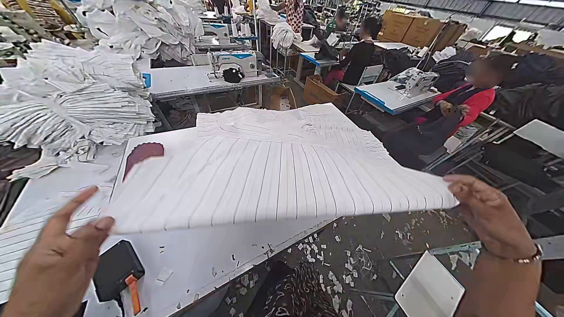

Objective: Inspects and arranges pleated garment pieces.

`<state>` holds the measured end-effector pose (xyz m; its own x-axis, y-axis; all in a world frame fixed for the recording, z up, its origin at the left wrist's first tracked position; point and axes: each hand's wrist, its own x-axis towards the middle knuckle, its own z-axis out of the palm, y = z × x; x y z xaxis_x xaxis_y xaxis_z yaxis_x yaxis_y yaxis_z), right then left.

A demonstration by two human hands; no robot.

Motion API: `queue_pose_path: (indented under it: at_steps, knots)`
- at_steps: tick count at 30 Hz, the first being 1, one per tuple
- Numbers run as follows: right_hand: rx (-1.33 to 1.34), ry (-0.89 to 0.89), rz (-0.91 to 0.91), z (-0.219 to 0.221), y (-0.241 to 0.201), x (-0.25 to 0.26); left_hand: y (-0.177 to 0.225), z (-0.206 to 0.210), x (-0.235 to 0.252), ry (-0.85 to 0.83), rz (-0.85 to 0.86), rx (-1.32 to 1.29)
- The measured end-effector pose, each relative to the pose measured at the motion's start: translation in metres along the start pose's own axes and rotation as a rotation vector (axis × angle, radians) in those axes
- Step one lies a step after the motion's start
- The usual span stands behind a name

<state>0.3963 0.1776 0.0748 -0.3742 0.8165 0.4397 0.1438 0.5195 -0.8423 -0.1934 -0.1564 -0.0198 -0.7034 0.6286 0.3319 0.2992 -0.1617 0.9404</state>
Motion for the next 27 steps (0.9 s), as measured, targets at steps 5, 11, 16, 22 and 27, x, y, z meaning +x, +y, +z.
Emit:
queue_pose_path:
  at_steps: [5,11,16,22,27]
  knots:
    - [-0.123,-0.421,0.047,0.017,0.023,-0.029,-0.073,0.044,-0.073,-0.031,-0.159,0.66]
    - [-0.405,-0.863,0.008,0.175,0.0,0.041,-0.083,0.182,-0.134,-0.868,-0.027,0.466]
    - [-0.124,-0.836,-0.386,0.335,-0.046,0.012,-0.06,0.212,-0.17,-0.796,-0.105,0.439]
    - [-0.012,-1.179,-0.221,0.35,0.015,-0.023,-0.025,0.183,-0.188,-0.432,-0.421,0.327]
    - [-0.404,-1.206,-0.045,0.312,0.089,-0.009,0.008,0.154,-0.151,-0.059,-0.564,-0.287]
